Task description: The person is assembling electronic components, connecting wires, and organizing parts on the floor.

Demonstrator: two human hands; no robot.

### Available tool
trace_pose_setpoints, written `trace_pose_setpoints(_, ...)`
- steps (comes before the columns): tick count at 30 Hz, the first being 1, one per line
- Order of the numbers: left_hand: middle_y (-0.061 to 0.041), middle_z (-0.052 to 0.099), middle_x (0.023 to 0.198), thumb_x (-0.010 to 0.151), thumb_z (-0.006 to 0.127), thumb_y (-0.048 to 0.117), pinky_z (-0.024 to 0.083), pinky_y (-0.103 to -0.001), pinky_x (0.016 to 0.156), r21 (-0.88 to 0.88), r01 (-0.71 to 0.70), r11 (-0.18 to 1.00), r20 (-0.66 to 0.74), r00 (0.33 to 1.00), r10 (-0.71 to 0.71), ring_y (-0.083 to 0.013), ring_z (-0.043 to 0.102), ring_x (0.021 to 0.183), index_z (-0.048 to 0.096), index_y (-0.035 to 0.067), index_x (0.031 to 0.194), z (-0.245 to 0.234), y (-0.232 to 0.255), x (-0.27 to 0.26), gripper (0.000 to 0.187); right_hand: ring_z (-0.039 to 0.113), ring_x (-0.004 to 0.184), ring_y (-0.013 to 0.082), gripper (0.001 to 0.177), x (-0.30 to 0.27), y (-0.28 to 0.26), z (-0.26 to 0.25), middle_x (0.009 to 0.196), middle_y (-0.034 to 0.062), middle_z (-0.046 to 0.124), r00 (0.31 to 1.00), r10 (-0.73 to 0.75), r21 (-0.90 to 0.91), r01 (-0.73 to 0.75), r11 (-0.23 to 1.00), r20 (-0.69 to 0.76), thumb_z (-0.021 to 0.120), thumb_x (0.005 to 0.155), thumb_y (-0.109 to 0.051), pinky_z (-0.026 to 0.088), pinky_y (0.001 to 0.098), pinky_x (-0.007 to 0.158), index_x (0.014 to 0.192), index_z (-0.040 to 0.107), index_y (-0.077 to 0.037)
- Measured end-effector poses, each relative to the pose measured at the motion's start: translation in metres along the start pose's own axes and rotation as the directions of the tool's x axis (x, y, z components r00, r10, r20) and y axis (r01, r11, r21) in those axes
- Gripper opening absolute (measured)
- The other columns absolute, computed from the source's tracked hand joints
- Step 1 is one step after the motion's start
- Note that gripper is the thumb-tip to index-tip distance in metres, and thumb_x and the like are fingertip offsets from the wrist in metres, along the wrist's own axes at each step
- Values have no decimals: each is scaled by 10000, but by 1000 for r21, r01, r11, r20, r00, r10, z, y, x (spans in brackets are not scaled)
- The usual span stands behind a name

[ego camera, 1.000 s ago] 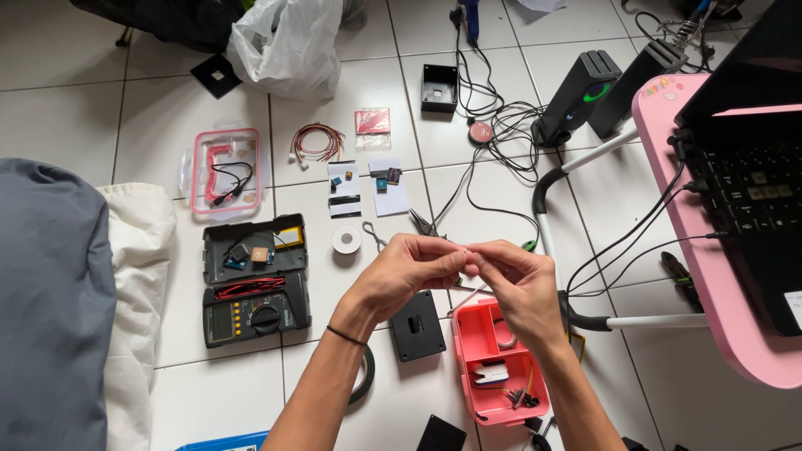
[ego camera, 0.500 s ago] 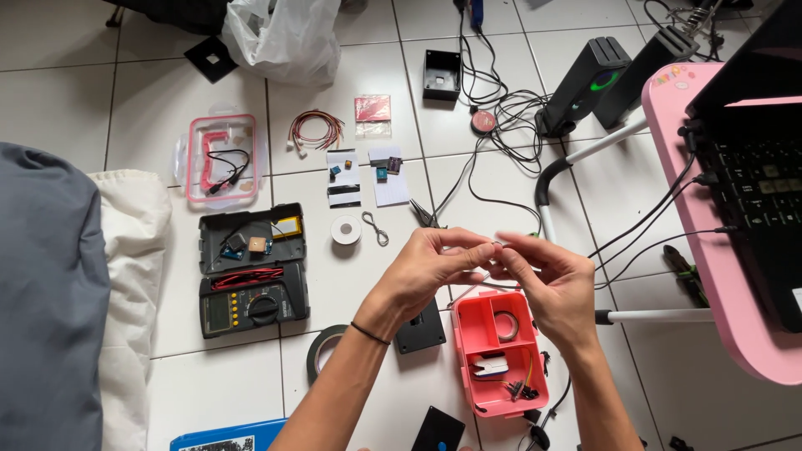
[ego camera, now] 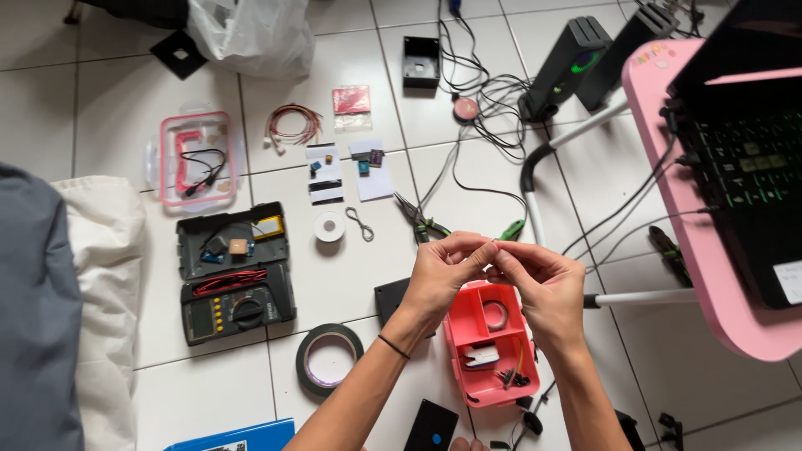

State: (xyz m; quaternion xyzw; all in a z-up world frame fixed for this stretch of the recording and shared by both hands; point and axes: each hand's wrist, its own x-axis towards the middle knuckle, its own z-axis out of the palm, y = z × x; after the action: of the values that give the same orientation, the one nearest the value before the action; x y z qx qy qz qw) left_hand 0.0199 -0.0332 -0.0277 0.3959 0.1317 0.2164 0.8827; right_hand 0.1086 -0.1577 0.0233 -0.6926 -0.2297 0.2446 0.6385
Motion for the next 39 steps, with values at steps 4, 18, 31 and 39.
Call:
trace_pose_setpoints(4, -47, 756, 946, 899, 767, 208, 590, -270, 743, 211, 170, 963, 3, 985, -174, -135, 713, 893, 753, 11, 1054, -4, -9, -1, 251, 731, 735, 138, 199, -10, 34, -31, 893, 142, 777, 993, 89, -71, -95, 993, -83, 711, 936, -50, 620, 264, 697, 1088, 771, 63)
trace_pose_setpoints(18, -154, 705, 889, 765, 815, 103, 550, -461, 780, 984, -39, 173, 27, 997, 69, -345, 687, 861, 793, 52, 949, -41, -60, -5, 193, 628, 794, 277, 122, -10, 74, -43, 848, 76, 644, 916, -341, -820, 358, 447, 214, 813, 761, -113, 533, 409, 663, 877, 790, -82)
trace_pose_setpoints(31, -157, 720, 897, 788, 818, 139, 557, -440, 768, 965, -115, 234, 104, 993, 60, -343, 694, 848, 791, 40, 974, -48, -51, -5, 212, 661, 594, 146, 153, -49, 73, -66, 854, 80, 714, 989, -92, -659, -6, 752, -114, 724, 891, -98, 524, 289, 564, 1020, 776, -34)
trace_pose_setpoints(39, -99, 743, 1004, 926, 667, 123, 593, -354, 770, 808, -64, 585, 54, 998, 35, -251, 736, 900, 742, 44, 1078, 11, -27, -13, 187, 590, 608, 90, 220, -80, 107, -84, 743, 61, 666, 914, 279, -112, -323, 940, -294, 662, 1021, -168, 492, 250, 557, 946, 741, 23)
